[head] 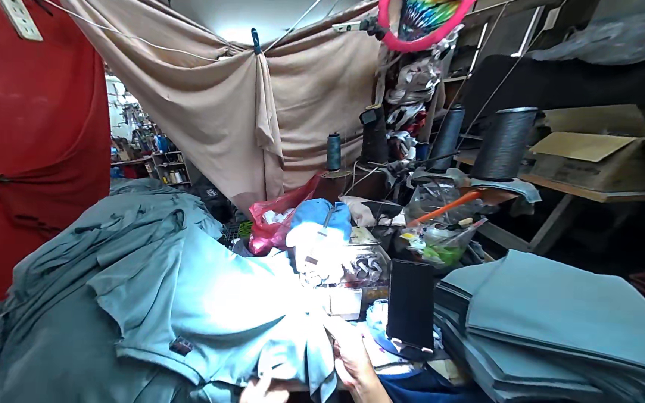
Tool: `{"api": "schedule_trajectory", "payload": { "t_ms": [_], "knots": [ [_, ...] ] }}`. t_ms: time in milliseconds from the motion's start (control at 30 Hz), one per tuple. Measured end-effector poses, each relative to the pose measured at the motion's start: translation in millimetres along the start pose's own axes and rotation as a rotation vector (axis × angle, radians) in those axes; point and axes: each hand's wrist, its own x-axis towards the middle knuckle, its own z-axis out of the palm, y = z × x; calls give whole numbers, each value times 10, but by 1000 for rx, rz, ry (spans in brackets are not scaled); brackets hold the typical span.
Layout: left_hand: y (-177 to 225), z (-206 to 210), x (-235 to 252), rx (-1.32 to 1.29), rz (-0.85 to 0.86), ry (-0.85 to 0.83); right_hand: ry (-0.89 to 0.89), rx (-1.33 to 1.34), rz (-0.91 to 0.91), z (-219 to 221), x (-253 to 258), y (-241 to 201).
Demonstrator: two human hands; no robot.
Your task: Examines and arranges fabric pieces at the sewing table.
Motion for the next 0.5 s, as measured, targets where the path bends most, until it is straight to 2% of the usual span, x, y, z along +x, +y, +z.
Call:
{"api": "schedule_trajectory", "payload": {
  "t_ms": [67, 133, 200, 267, 367, 433, 500],
  "knots": [
    [316, 118, 61, 10, 388, 156, -35, -115, -23, -23, -26, -2],
    [652, 100, 145, 118, 623, 72, -60, -268, -42, -74, -58, 23],
    [701, 67, 197, 233, 525, -6, -51, -329, -29, -108, -88, 83],
    [470, 52, 259, 323, 397, 97, -61, -339, -14, -148, -124, 160],
    [189, 80, 250, 303, 551, 288, -46, -333, -35, -194, -178, 231],
    [103, 122, 283, 254, 659, 331, -36, -337, -25, -215, -238, 251],
    [71, 155, 316, 202, 664, 324, -45, -344, -23, -246, -285, 270]
  ]
}}
